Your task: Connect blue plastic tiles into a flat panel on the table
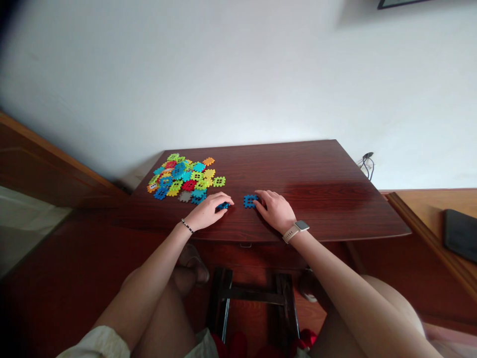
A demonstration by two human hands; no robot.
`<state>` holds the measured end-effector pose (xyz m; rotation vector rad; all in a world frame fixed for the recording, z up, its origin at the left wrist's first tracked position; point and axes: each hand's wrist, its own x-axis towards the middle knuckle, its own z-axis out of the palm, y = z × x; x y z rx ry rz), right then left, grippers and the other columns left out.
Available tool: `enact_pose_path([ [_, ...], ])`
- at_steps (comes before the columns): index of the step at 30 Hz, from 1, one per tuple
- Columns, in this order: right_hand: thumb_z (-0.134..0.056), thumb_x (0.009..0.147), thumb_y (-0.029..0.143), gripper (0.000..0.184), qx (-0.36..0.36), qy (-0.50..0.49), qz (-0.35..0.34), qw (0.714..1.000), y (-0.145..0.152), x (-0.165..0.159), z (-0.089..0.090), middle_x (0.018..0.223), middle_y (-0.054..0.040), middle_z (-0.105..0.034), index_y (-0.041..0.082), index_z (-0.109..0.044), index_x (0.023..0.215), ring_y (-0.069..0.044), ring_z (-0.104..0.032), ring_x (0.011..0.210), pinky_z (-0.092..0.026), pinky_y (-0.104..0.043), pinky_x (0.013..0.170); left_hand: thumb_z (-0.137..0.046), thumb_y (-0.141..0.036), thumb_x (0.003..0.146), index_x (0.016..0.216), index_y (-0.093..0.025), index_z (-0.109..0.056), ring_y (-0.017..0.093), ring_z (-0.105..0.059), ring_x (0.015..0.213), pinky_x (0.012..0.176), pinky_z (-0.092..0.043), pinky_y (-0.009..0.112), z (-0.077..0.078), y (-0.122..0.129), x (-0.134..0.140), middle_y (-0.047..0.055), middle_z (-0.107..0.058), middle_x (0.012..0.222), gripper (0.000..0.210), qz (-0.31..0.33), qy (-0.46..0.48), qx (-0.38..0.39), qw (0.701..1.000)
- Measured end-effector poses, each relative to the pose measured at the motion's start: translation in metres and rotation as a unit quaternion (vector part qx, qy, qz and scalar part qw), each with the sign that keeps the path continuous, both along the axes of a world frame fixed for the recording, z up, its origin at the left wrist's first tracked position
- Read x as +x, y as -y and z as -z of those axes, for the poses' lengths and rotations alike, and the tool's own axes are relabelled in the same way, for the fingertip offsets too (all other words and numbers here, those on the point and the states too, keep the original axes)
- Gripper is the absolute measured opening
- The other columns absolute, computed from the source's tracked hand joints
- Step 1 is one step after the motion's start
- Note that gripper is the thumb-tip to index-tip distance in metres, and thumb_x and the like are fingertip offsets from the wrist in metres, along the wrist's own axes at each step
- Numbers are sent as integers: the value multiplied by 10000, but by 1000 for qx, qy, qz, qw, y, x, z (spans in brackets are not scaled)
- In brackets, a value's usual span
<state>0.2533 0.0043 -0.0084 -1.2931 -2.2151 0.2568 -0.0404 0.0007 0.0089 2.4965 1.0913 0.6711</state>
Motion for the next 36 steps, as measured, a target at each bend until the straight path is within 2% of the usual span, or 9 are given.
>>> enact_pose_path([
  [3, -559, 1070, 344, 328, 14, -16, -2, 1000, -1, 1, 0, 978, -91, -717, 206, -684, 1340, -297, -676, 938, -557, -442, 907, -485, 26, 921, 1166, -257, -647, 219, -622, 1367, 1230, -483, 436, 2, 2, 3, 69, -667, 1371, 407, 19, 32, 3, 999],
  [6, -522, 1039, 220, 321, 45, -41, -7, 998, -1, 2, 1, 1115, -121, -716, 217, -696, 1308, -313, -667, 1062, -552, -469, 1002, -654, -128, 949, 1249, -241, -615, 290, -580, 1393, 1231, -473, 514, 7, 0, 2, 120, -630, 1403, 323, -49, 28, 33, 998],
  [10, -476, 1012, 141, 373, 43, -77, 6, 996, 2, 4, 0, 1209, -115, -705, 246, -711, 1281, -286, -695, 1073, -576, -431, 984, -773, -271, 925, 1366, -221, -571, 351, -597, 1329, 1180, -489, 593, 15, -5, -4, 146, -646, 1385, 488, -111, -15, 36, 993],
  [15, -517, 1047, 245, 285, 9, -92, 26, 995, 6, 3, -5, 1177, -104, -739, 237, -720, 1246, -246, -718, 893, -576, -387, 828, -705, -155, 935, 1412, -245, -561, 308, -624, 1300, 1177, -513, 540, 20, -7, -2, 114, -677, 1342, 507, -95, 20, 32, 995],
  [21, -537, 1067, 310, 290, 41, -32, 42, 998, 5, 4, -4, 1048, -93, -774, 235, -720, 1278, -314, -693, 1033, -489, -503, 984, -685, -131, 951, 1498, -270, -520, 290, -585, 1412, 1245, -487, 498, 17, -3, 14, 117, -614, 1467, 588, -78, 42, 34, 995],
  [24, -551, 1047, 294, 438, 22, -70, 23, 997, 5, 4, -3, 1203, -126, -741, 197, -599, 1472, -284, -695, 975, -544, -467, 936, -687, -145, 964, 1524, -280, -501, 291, -583, 1423, 1250, -489, 497, 17, -1, 19, 116, -609, 1477, 605, -68, 47, 37, 996],
  [27, -585, 1039, 331, 513, 31, -67, -25, 997, 5, 4, -2, 1378, -155, -664, 203, -533, 1533, -313, -666, 1129, -551, -489, 1033, -684, -132, 966, 1532, -280, -496, 292, -584, 1422, 1250, -492, 502, 19, 0, 24, 114, -610, 1477, 614, -62, 51, 45, 996],
  [30, -626, 1029, 366, 548, 39, -33, -64, 997, 3, 3, 0, 1416, -141, -662, 243, -515, 1551, -358, -592, 1317, -488, -562, 1156, -682, -140, 974, 1529, -277, -501, 288, -591, 1416, 1243, -502, 501, 20, -1, 28, 114, -618, 1472, 600, -57, 52, 48, 996],
  [36, -631, 1040, 375, 550, 16, -14, -60, 998, -1, 3, 9, 1404, -145, -692, 247, -501, 1558, -357, -620, 1320, -520, -577, 1127, -673, -161, 992, 1527, -291, -505, 279, -603, 1420, 1236, -516, 487, 20, -1, 30, 94, -624, 1486, 575, -53, 47, 40, 997],
])
